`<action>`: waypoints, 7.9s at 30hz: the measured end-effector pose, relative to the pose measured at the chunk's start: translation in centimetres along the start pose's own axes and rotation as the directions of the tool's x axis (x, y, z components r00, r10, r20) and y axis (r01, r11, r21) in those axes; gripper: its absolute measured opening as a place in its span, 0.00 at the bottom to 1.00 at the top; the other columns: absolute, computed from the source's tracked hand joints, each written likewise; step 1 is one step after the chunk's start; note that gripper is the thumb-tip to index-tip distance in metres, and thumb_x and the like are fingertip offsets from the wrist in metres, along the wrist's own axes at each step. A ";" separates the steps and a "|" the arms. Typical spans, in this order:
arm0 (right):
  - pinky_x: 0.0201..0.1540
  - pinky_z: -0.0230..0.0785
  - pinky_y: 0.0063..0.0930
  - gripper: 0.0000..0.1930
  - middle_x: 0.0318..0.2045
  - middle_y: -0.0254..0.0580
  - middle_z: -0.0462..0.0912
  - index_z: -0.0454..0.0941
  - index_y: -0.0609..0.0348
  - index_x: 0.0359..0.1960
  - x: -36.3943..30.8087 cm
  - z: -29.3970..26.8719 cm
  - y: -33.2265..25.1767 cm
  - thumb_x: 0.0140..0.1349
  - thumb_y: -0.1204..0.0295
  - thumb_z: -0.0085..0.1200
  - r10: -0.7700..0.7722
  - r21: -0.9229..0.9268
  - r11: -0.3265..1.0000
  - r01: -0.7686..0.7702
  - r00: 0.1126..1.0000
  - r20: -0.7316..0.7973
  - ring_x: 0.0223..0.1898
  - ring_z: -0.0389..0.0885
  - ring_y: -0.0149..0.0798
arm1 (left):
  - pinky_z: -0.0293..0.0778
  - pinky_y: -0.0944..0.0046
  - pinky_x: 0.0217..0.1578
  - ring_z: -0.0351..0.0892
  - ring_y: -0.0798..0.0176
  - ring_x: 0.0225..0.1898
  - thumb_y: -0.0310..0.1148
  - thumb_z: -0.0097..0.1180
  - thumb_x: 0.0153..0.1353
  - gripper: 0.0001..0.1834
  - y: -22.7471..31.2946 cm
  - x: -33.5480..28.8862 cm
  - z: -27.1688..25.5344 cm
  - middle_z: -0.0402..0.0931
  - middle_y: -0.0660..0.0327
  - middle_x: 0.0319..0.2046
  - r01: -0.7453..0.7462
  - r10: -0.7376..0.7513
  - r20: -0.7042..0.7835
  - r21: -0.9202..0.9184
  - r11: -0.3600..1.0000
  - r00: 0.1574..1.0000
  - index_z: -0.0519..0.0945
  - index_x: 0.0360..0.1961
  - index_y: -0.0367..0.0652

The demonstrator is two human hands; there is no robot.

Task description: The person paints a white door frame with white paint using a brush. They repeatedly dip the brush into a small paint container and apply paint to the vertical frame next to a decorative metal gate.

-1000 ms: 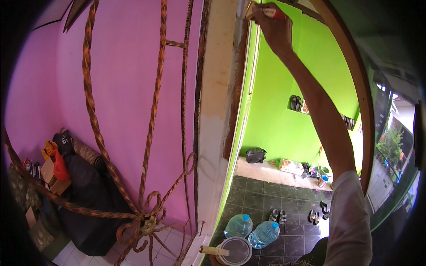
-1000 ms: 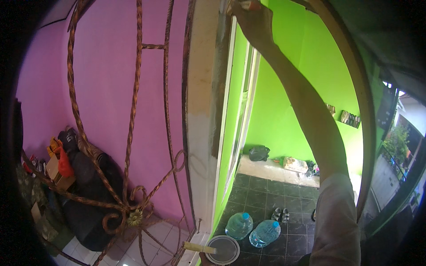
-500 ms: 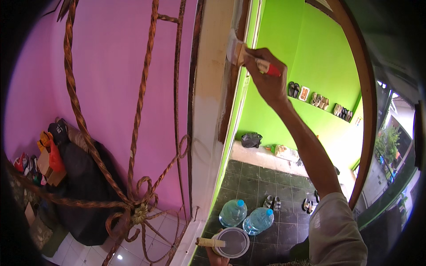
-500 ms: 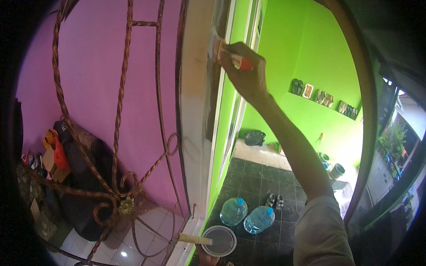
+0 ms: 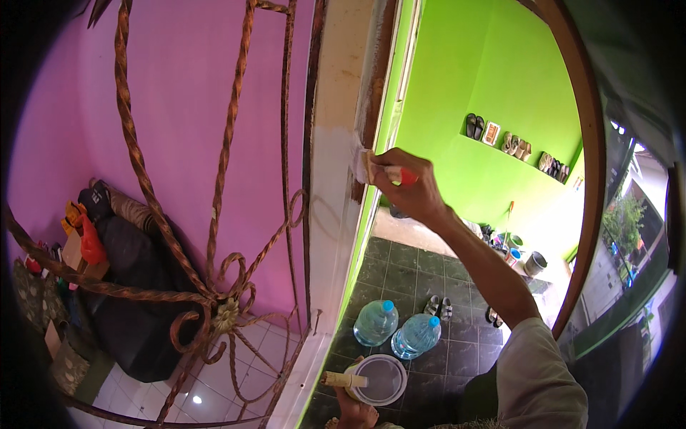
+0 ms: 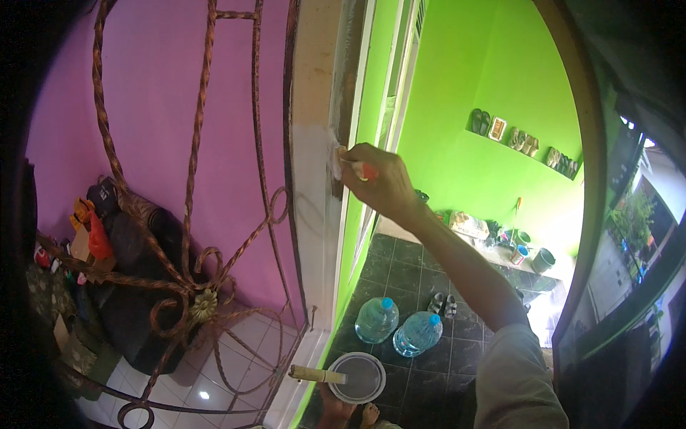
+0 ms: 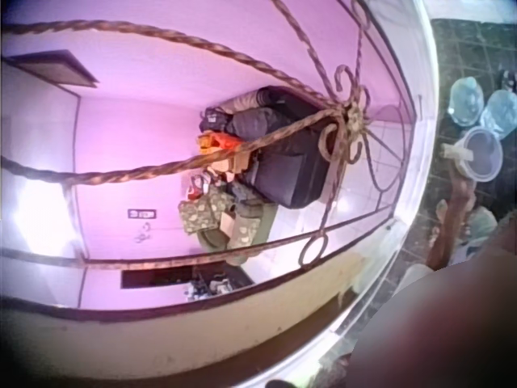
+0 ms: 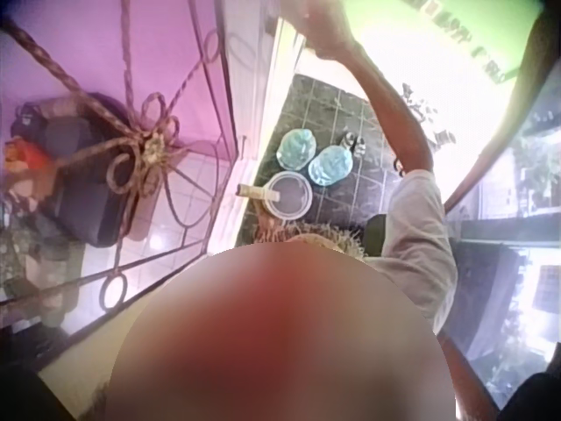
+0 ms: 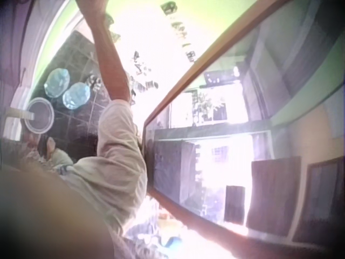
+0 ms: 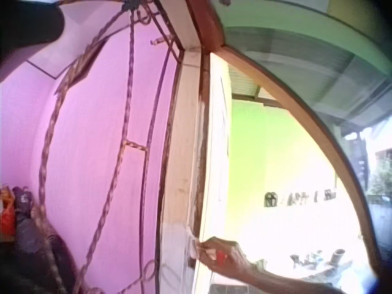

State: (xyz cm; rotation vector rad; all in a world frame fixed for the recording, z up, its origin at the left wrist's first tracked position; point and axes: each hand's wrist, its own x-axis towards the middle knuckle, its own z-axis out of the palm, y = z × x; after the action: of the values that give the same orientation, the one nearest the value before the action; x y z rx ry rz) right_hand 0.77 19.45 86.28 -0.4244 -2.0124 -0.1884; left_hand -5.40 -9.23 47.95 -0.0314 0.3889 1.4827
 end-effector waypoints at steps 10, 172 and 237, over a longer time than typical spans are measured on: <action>0.36 0.78 0.24 0.12 0.29 0.37 0.89 0.87 0.60 0.40 15.2 -5.4 0.8 0.64 0.63 0.66 -0.047 -0.133 0.991 0.000 0.936 -0.348 0.32 0.87 0.27 | 0.72 0.46 0.63 0.76 0.48 0.61 0.63 0.33 0.73 0.40 -0.1 -0.2 -0.8 0.77 0.50 0.59 -0.012 0.019 0.075 -0.089 0.996 0.997 0.69 0.66 0.37; 0.31 0.82 0.32 0.10 0.38 0.38 0.85 0.77 0.52 0.45 -28.0 -3.1 -10.7 0.73 0.61 0.52 0.736 0.707 -0.625 -0.330 0.053 0.675 0.32 0.85 0.33 | 0.68 0.45 0.66 0.70 0.54 0.67 0.64 0.44 0.69 0.37 2.8 3.9 6.8 0.71 0.59 0.65 -0.088 0.101 0.039 -0.243 0.966 0.994 0.68 0.69 0.50; 0.31 0.77 0.33 0.19 0.31 0.41 0.81 0.83 0.54 0.48 -3.3 0.9 -2.8 0.54 0.82 0.67 -0.198 -0.274 0.947 0.165 0.976 -0.096 0.30 0.83 0.39 | 0.74 0.46 0.61 0.77 0.55 0.59 0.59 0.44 0.72 0.31 2.8 0.6 2.8 0.77 0.58 0.57 -0.106 0.086 -0.090 -0.245 0.964 0.992 0.73 0.62 0.46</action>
State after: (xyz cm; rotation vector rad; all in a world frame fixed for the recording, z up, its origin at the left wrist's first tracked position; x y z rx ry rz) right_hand 0.34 16.46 83.03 -0.3836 -1.9097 -0.5903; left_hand -7.44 -7.68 51.02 -0.2758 0.2676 1.6231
